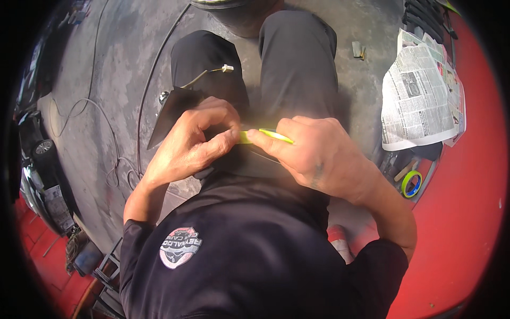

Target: The person kneels on the floor and applies bright yellow masking tape to the edges of a detached car side mirror. They carefully wrap the tape around the contours of the mirror housing, including the mounting bracket area, and smooth it down to ensure adhesion.

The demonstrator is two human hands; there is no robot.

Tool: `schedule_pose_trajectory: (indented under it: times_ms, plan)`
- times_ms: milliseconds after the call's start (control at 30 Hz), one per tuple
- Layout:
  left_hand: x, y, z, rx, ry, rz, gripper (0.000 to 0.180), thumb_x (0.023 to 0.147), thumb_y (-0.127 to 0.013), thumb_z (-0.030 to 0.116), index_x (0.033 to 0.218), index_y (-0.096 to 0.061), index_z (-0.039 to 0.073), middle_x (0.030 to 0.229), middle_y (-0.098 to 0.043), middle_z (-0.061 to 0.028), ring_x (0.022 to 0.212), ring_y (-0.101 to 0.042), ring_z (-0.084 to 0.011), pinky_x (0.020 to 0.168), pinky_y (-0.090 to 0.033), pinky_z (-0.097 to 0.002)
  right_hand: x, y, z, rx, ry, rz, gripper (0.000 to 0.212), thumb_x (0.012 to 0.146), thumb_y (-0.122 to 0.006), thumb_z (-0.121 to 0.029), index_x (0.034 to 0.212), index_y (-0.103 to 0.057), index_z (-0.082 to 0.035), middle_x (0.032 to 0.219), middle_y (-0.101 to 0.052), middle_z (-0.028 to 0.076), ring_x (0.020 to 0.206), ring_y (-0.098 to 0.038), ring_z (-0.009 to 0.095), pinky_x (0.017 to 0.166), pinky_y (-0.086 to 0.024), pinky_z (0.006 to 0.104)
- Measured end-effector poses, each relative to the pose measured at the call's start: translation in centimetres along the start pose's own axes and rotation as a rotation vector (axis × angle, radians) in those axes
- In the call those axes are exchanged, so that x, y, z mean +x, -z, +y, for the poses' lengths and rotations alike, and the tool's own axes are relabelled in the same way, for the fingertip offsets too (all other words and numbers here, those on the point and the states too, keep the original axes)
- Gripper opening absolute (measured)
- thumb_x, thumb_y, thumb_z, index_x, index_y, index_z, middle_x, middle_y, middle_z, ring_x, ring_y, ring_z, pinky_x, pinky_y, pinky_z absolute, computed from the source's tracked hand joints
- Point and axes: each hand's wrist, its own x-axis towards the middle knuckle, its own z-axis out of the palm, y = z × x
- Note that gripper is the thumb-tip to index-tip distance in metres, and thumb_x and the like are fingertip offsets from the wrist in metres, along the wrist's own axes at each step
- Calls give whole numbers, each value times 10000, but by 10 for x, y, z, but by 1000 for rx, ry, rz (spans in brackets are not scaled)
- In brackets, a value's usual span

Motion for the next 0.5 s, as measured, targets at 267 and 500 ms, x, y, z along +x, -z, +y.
schedule_pose_trajectory:
  times_ms: [267, 500]
  plan:
    - [7, -4, 8, -56, 118, -11, 205, 945, -721, 193, 965, -703, -10, 937, -666, -80, 949, -605, -199, 800, -489, -378, 6, 15, -16, -135, 30, -57, 428, 886, -685, -67, 1307, -748, -24, 849, -608, 72, 748, -638, 231, 637, -543, 373]
    - [11, -10, 6, -34, 76, 18, 227, 926, -710, 177, 954, -711, -48, 924, -668, -136, 900, -645, -256, 814, -507, -405, 12, 20, -35, -139, -82, -99, 280, 910, -694, -94, 1161, -744, 21, 870, -635, 125, 746, -657, 284, 632, -527, 423]
